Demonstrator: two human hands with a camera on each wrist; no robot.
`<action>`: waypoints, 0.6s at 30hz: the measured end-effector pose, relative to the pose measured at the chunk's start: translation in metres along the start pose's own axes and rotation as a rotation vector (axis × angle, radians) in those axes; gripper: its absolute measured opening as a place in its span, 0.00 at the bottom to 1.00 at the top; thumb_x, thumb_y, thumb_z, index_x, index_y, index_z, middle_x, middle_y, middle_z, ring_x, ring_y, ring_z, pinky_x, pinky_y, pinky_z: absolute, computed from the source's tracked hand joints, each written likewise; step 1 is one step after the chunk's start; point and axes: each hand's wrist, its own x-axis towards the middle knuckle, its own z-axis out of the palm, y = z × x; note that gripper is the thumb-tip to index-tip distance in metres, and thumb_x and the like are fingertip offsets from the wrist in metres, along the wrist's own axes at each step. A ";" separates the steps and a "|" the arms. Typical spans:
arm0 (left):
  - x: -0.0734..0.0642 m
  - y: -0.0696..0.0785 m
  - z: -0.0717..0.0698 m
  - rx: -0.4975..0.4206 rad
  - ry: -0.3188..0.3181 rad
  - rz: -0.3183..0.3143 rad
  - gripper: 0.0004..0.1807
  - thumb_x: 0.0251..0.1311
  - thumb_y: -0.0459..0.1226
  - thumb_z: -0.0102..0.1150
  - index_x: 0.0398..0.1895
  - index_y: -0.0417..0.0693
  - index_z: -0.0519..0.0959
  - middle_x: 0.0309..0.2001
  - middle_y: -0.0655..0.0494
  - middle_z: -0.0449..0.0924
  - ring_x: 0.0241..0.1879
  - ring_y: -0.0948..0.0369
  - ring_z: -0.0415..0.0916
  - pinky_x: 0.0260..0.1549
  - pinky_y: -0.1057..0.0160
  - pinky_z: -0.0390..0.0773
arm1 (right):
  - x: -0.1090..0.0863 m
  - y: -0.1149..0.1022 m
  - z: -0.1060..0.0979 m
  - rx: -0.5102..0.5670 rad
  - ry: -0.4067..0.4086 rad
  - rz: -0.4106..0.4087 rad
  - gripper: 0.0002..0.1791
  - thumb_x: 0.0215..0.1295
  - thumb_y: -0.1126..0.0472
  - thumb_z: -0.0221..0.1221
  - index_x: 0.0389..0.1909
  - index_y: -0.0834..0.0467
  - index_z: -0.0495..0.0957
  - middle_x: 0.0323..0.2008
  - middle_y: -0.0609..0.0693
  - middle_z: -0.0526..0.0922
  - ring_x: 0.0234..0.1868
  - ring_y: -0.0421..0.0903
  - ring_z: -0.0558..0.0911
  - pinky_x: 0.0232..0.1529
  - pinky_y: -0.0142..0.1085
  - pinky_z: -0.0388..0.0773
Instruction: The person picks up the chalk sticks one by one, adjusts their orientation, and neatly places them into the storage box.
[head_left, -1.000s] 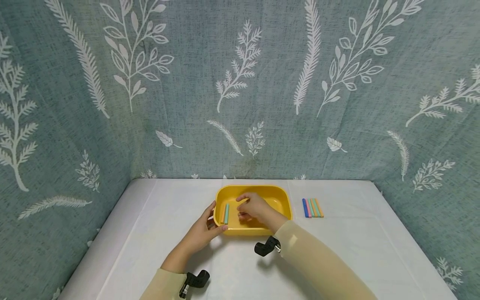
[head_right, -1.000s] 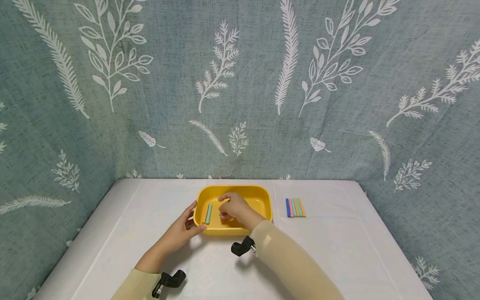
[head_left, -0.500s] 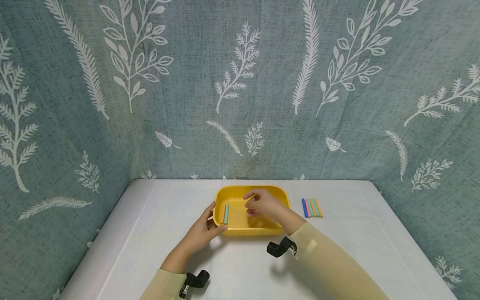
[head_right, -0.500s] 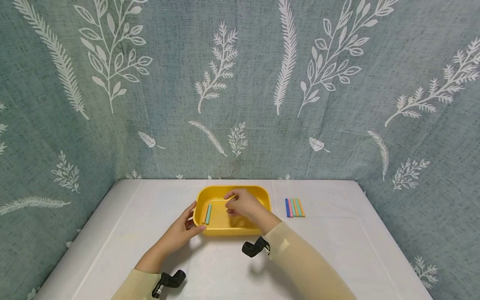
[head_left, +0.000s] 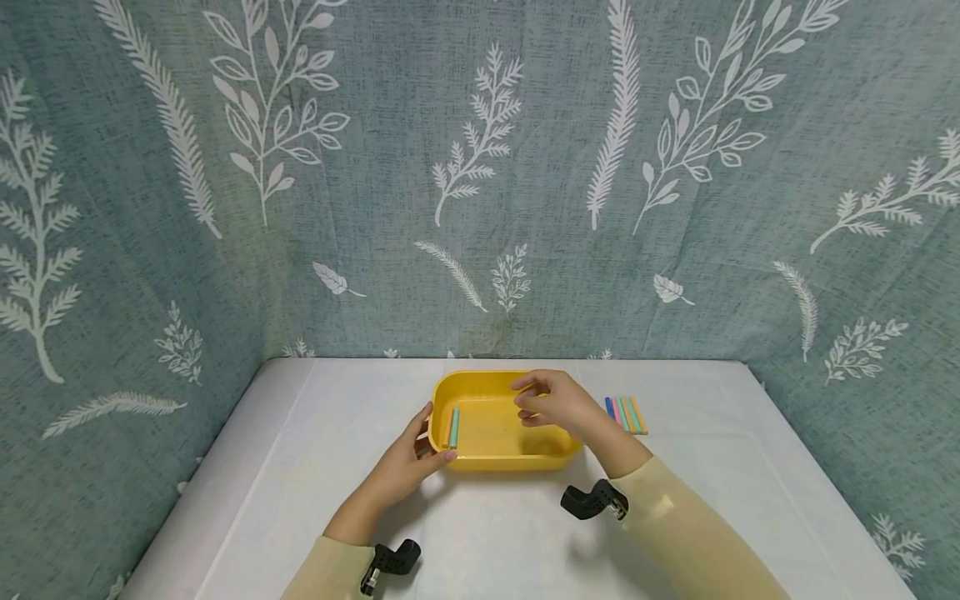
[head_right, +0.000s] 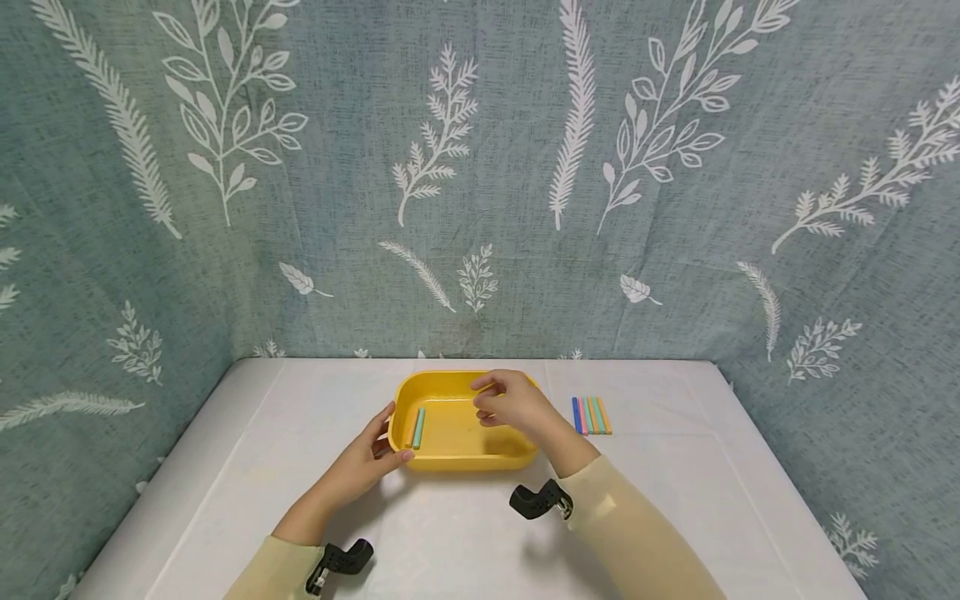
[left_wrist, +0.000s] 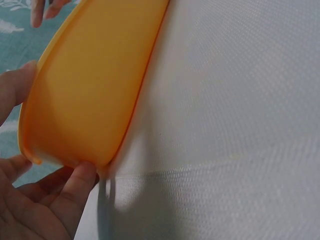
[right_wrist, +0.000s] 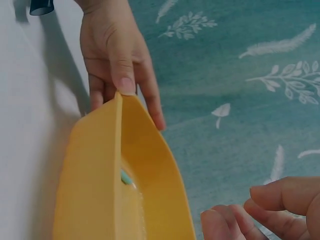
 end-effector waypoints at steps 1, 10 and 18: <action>0.000 0.000 0.000 0.001 0.000 -0.001 0.53 0.61 0.43 0.70 0.82 0.52 0.46 0.74 0.42 0.60 0.67 0.46 0.69 0.62 0.51 0.73 | -0.002 0.000 -0.002 0.002 -0.004 -0.008 0.17 0.70 0.69 0.60 0.57 0.67 0.76 0.46 0.65 0.77 0.42 0.56 0.84 0.45 0.44 0.86; -0.001 0.001 -0.001 -0.003 0.007 -0.001 0.53 0.61 0.43 0.71 0.82 0.53 0.46 0.74 0.43 0.60 0.67 0.46 0.69 0.62 0.51 0.73 | -0.019 0.004 -0.021 0.047 0.044 -0.029 0.16 0.70 0.68 0.60 0.57 0.68 0.76 0.47 0.60 0.78 0.47 0.60 0.82 0.52 0.50 0.83; -0.001 0.001 0.000 -0.002 0.005 0.001 0.53 0.61 0.43 0.71 0.82 0.53 0.46 0.74 0.43 0.60 0.67 0.47 0.69 0.62 0.52 0.73 | -0.032 0.013 -0.043 0.033 0.107 -0.099 0.17 0.71 0.66 0.60 0.57 0.68 0.76 0.48 0.59 0.79 0.47 0.55 0.82 0.51 0.46 0.83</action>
